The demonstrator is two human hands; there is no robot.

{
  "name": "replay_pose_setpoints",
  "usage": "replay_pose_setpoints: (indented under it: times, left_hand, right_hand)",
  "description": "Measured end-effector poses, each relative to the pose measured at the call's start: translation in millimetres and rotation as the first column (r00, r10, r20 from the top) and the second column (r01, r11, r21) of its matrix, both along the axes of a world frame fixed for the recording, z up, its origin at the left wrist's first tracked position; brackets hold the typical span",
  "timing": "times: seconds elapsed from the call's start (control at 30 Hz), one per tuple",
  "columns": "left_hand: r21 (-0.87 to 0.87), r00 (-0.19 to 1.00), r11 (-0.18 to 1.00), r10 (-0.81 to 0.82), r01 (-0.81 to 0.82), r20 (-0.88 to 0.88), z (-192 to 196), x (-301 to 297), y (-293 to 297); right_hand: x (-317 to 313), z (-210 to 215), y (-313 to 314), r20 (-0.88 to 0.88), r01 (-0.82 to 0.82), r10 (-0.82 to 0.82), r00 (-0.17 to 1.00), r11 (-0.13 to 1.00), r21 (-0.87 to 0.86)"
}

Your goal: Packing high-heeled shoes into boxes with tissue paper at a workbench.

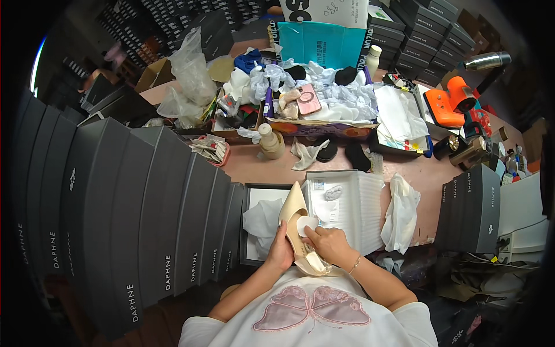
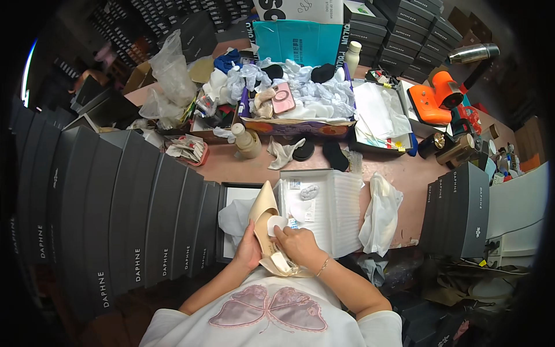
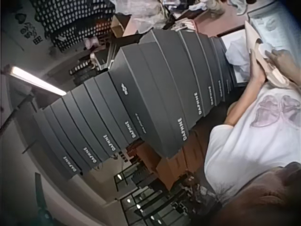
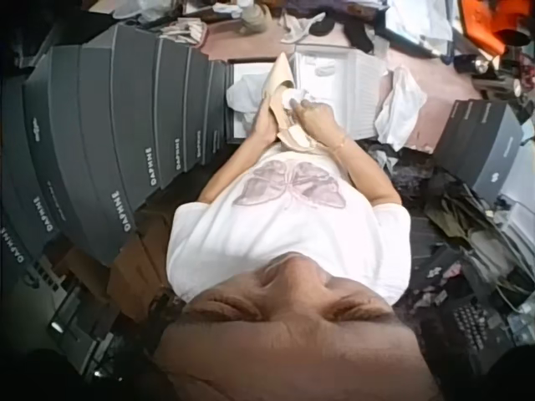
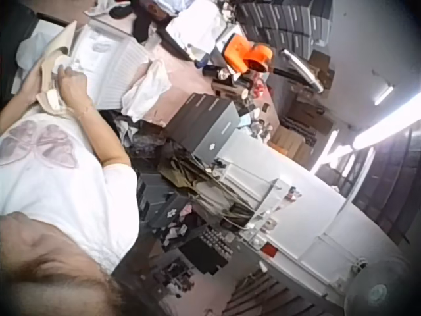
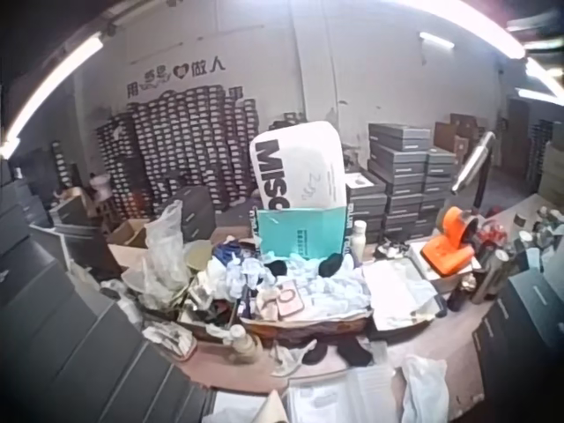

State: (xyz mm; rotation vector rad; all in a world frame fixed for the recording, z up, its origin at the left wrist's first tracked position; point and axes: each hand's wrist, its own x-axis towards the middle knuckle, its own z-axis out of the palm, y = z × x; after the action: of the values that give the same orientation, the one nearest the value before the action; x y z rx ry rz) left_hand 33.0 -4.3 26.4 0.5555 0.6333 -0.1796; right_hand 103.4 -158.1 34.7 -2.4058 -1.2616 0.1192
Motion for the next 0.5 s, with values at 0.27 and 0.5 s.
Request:
replay_pose_setpoints:
  times: [0.27,0.5]
  left_hand:
    - [0.260,0.995,0.963,0.056,-0.076,0.083,-10.9,-9.8,-15.9]
    - [0.982,0.940,-0.164,-0.338,-0.094,0.034,37.5,-16.9,69.7]
  right_hand:
    - [-5.4,31.3,-5.6,-0.175,0.085,-0.063,0.983,0.988,0.125]
    - [21.0,34.9,-56.9,-0.411,0.447,-0.312,0.857,0.847,0.289]
